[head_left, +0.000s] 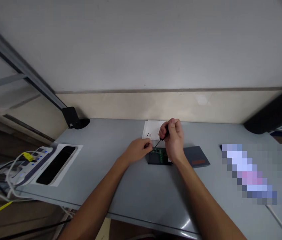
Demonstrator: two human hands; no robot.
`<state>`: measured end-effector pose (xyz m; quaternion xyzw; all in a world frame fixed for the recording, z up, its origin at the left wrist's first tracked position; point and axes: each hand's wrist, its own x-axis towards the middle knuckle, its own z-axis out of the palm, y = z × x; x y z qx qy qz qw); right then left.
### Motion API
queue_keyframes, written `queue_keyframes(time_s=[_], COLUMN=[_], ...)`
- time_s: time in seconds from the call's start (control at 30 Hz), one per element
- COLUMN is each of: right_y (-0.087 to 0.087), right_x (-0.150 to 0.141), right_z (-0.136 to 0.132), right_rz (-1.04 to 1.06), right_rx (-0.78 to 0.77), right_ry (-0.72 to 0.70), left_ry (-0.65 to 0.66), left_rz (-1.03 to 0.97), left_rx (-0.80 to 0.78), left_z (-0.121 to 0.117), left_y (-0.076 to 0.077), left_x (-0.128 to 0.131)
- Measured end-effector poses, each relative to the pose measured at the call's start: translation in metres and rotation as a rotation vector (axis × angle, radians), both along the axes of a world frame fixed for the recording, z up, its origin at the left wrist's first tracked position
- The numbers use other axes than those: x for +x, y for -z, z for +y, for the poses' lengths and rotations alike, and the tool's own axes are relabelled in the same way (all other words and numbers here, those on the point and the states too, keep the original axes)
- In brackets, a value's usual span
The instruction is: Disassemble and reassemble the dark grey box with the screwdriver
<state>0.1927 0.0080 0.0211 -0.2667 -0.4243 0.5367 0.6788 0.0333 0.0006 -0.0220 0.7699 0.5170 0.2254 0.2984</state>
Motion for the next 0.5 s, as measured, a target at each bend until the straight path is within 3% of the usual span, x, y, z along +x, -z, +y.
queue_keyframes(time_s=[0.5], right_y=[0.0052], right_x=[-0.0077], right_z=[-0.0003], right_rz=[-0.038], right_rx=[0.020], right_ry=[-0.008], left_ry=[-0.014], left_rz=[-0.014], left_rx=[-0.007], left_z=[-0.0006], left_y=[-0.0011], left_x=[0.0007])
